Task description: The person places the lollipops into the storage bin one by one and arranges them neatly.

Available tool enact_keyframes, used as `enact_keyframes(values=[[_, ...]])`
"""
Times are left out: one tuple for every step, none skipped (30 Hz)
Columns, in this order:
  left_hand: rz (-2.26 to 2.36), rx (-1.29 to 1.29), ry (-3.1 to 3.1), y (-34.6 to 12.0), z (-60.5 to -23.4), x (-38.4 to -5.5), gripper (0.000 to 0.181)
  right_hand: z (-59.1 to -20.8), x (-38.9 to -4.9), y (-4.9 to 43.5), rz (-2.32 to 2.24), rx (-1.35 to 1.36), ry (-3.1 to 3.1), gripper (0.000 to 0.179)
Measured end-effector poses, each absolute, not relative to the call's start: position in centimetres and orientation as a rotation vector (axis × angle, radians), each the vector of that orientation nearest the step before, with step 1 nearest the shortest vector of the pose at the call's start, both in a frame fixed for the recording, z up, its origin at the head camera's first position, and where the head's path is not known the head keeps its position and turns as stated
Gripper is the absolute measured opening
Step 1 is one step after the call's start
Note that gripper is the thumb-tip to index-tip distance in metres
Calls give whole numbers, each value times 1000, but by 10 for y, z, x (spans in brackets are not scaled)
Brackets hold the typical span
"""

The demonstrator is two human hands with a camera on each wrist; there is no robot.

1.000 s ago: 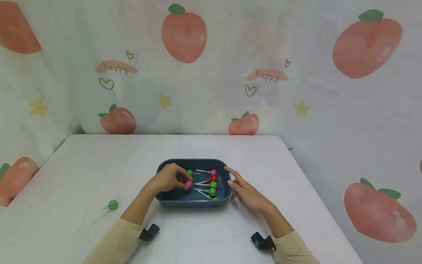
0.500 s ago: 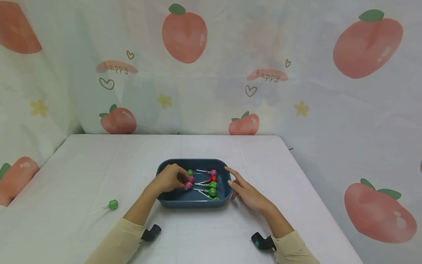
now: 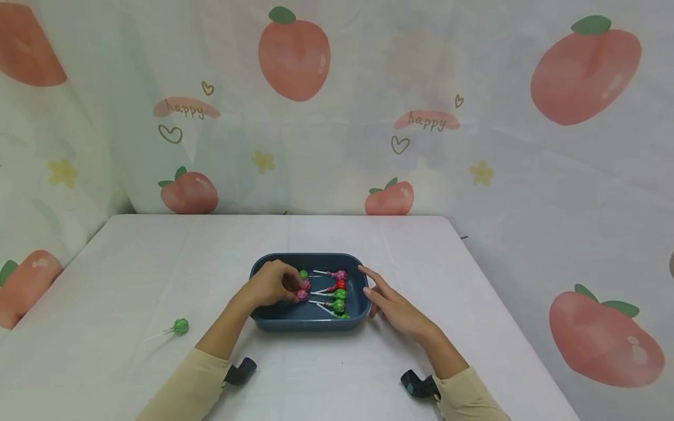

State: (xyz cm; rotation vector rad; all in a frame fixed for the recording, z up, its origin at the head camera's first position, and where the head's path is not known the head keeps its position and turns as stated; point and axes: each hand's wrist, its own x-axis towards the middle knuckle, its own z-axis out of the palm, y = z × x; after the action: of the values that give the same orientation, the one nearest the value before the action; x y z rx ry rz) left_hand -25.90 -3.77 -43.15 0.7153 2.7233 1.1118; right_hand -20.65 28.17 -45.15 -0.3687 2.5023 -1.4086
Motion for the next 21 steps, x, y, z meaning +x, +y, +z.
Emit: enact_keyframes(values=[[1118,723,2721,-38,-431,-260,23,-452,-207,282,-1409,-368,2505,53],[1122,731,2724,-39,-431,-261,24,-452,-207,282,-1407,-369,2508,52],[1125,742,2727,-39,-431,-261,24,-451,-207,282,-1406,-368,2511,52],[1128,751,2733,-40,-431,-262,24,-451,-207,282,-1407,-368,2512,52],[1134,757,2737,-40,-430,-262,25,-451,-206,282,-1407,-367,2513,52],[1141,760,2739,-41,-430,-262,26,-451,-206,282,-1408,-367,2513,52],[1147,764,2747,-41,-430,-263,27,-451,-206,282,-1406,-368,2513,52],[1152,765,2754,-42,-429,-263,28,-451,-206,282,-1406,-367,2511,52],[1157,764,2758,-42,-429,-263,29,-451,-206,282,-1408,-364,2508,52],[1160,762,2763,-43,-429,-263,30,-451,-206,282,-1408,-366,2506,52],[1162,760,2766,-43,-428,-263,31,-451,-206,282,-1413,-362,2501,52],[1163,756,2770,-43,-428,-263,31,-452,-207,282,-1415,-359,2499,52],[1160,752,2774,-44,-428,-263,32,-452,-207,282,-1417,-356,2498,52],[1160,742,2773,-44,-428,-263,33,-452,-207,281,-1420,-353,2497,52],[1158,735,2774,-44,-428,-263,33,-452,-207,281,-1419,-350,2498,53],[1158,731,2774,-44,-428,-263,33,-452,-207,282,-1413,-357,2500,53],[1158,724,2772,-44,-428,-263,34,-452,-207,281,-1414,-354,2500,53],[1152,722,2771,-44,-427,-263,34,-452,-207,281,-1411,-353,2502,53],[1146,725,2771,-44,-427,-263,34,-452,-207,282,-1410,-351,2503,54],[1138,734,2770,-44,-427,-263,34,-452,-207,282,-1407,-351,2504,54],[1130,744,2771,-44,-427,-263,33,-452,-207,282,-1404,-352,2505,54]])
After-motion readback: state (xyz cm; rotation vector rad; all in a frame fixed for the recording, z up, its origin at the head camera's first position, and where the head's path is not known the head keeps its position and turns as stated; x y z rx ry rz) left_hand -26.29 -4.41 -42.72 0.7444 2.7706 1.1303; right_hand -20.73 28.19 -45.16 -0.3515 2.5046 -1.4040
